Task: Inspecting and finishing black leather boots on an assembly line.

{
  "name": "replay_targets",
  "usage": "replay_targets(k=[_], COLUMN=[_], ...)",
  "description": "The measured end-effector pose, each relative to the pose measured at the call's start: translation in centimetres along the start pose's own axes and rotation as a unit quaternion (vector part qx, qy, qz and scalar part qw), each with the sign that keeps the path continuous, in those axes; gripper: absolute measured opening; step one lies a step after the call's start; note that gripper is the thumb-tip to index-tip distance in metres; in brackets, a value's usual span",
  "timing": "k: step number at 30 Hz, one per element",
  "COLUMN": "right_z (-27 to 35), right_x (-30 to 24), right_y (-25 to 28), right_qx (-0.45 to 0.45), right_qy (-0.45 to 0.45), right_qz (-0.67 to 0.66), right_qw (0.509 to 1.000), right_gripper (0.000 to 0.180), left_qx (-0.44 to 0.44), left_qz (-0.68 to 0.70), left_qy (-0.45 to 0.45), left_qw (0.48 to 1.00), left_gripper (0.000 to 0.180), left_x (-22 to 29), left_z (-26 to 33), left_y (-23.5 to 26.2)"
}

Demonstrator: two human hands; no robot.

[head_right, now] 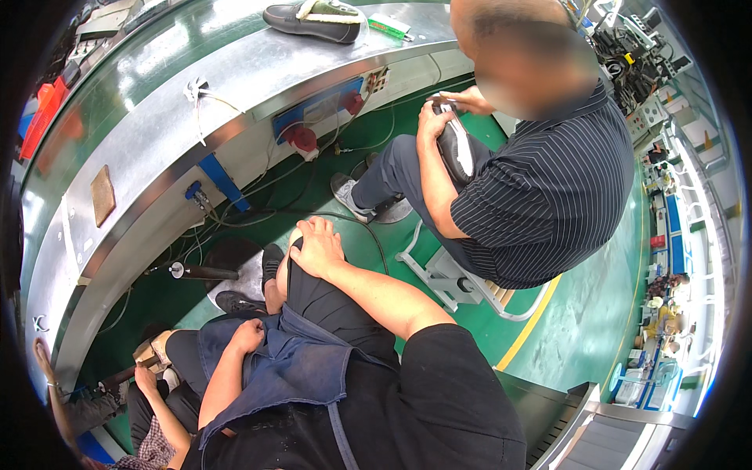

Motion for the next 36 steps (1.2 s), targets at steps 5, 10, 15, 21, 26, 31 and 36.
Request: replay_targets(k=[5, 10, 15, 21, 26, 31, 36], right_z=[-0.01, -0.07, -0.02, 0.03, 0.05, 0.00, -0.08], right_x=[0.15, 0.12, 0.26, 0.22, 0.23, 0.19, 0.27], right_y=[-0.04, -0.11, -0.10, -0.12, -0.02, -0.07, -0.16], right_qx=[0.003, 0.004, 0.010, 0.015, 0.016, 0.010, 0.010], right_qy=[0.001, 0.003, 0.005, 0.007, 0.007, 0.003, 0.002], right_qz=[-0.001, -0.002, -0.004, -0.007, -0.007, -0.004, -0.010], right_qw=[1.000, 1.000, 1.000, 1.000, 1.000, 1.000, 1.000], right_gripper=[0.062, 0.063, 0.062, 0.063, 0.063, 0.063, 0.063], left_qx=[0.003, 0.002, 0.003, 0.005, 0.000, -0.003, 0.000], left_qz=[-0.003, 0.000, 0.001, -0.006, -0.004, -0.008, -0.002], left_qy=[0.001, 0.000, 0.003, 0.006, 0.006, 0.008, 0.007], left_qw=[1.000, 1.000, 1.000, 1.000, 1.000, 1.000, 1.000], left_gripper=[0.027, 0.026, 0.027, 0.029, 0.030, 0.029, 0.029], left_x=[-0.01, -0.35, 0.01, 0.00, -0.06, -0.33, -0.39], left_z=[-0.08, -0.20, -0.03, 0.04, -0.06, -0.25, -0.28], left_y=[-0.10, -0.29, -0.10, -0.09, -0.13, -0.28, -0.30])
Point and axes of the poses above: each hand's wrist, its own z-axis away from the middle knuckle, its own y-axis out of the back of the hand, x = y × z, the point moved 2 cm from there along -z, towards the middle knuckle, and after that the axes turned 2 degrees about -z, right-handed, at the moved point
